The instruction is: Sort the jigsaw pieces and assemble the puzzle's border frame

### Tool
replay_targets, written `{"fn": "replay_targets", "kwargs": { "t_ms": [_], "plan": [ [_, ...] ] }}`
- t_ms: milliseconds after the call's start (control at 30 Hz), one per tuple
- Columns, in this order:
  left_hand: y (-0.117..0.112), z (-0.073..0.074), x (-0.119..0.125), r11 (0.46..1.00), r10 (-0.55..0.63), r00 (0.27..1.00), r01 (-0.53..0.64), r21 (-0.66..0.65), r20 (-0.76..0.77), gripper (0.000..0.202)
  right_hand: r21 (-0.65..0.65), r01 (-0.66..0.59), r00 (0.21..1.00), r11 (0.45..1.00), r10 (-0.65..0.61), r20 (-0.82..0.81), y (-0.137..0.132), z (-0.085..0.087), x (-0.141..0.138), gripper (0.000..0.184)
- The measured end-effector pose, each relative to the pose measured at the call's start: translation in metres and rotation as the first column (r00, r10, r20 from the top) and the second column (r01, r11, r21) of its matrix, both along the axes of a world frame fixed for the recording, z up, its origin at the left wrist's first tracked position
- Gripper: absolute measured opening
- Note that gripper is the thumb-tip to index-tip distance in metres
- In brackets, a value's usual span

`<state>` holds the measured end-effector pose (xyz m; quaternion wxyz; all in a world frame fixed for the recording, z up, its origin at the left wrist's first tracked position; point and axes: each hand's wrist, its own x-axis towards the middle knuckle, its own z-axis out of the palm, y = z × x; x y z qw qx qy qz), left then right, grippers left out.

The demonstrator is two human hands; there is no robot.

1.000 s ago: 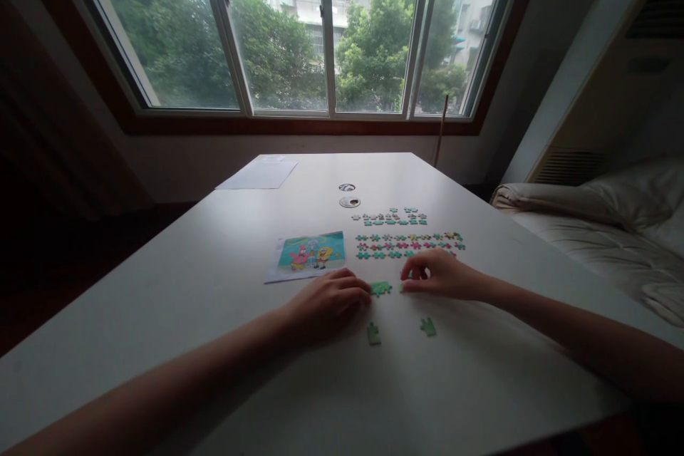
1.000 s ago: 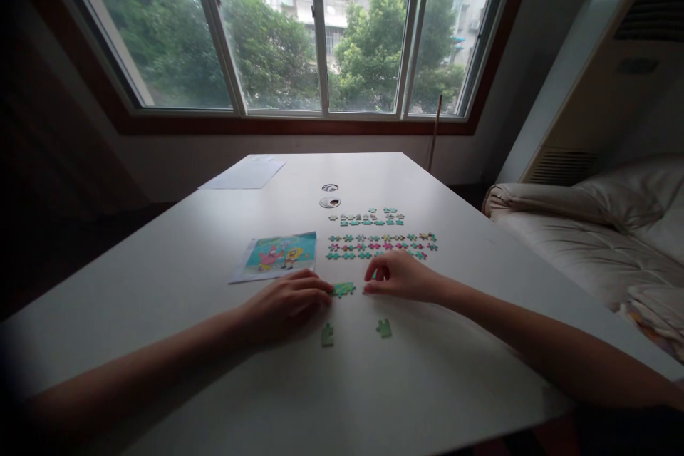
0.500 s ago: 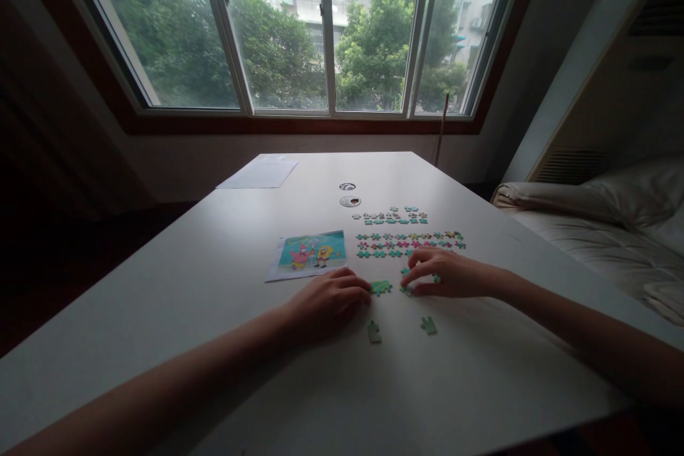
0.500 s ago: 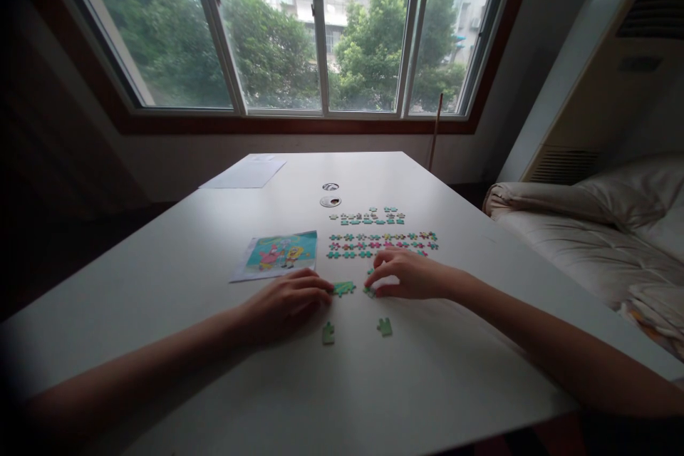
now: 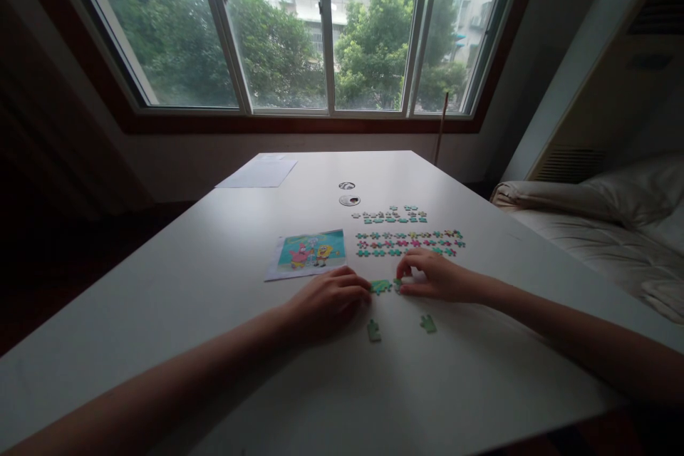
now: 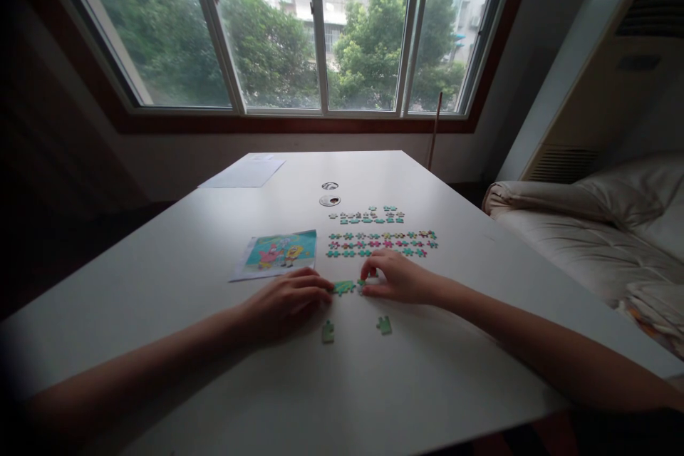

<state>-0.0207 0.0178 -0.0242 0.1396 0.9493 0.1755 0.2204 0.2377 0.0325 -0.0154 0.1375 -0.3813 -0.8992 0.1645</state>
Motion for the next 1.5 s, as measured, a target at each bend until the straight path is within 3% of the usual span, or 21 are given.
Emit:
{"fn": "replay_targets", "kwargs": {
  "t_ms": [667, 800, 900, 1000, 1133, 1267, 1500],
  "plan": [
    [0.000, 0.001, 0.001, 1.000, 0.000, 1.000, 0.000, 0.030, -0.015, 0.020, 0.085, -0.005, 0.995, 0.996, 0.014, -0.097, -0.004, -0.006, -0.011, 0.013],
    [0.001, 0.002, 0.001, 1.000, 0.013, 0.999, -0.012, 0.029, -0.030, 0.020, 0.102, 0.009, 0.996, 0.995, 0.000, -0.094, 0.001, 0.006, -0.001, 0.015],
    [0.001, 0.002, 0.001, 0.999, 0.019, 0.999, -0.018, 0.029, -0.038, 0.019, 0.045, 0.051, 0.996, 0.998, -0.048, -0.074, 0.010, 0.022, 0.020, 0.018],
    [0.001, 0.001, 0.001, 0.999, 0.028, 0.999, -0.027, 0.034, -0.035, 0.020, -0.087, 0.049, 0.998, 0.995, -0.046, 0.044, 0.019, 0.034, 0.045, 0.021],
    [0.002, 0.000, 0.003, 0.998, 0.040, 0.999, -0.038, 0.048, -0.033, 0.020, -0.237, 0.048, 0.978, 0.970, 0.002, 0.207, 0.025, 0.034, 0.065, 0.026],
    [0.002, 0.000, 0.005, 0.997, 0.041, 0.999, -0.039, 0.060, -0.029, 0.021, -0.292, 0.038, 0.979, 0.956, 0.023, 0.202, 0.025, 0.027, 0.063, 0.029],
    [0.002, 0.001, 0.007, 0.998, 0.033, 0.999, -0.032, 0.058, -0.027, 0.021, -0.240, -0.029, 0.992, 0.970, 0.058, 0.114, 0.015, 0.021, 0.045, 0.027]
  ]
}}
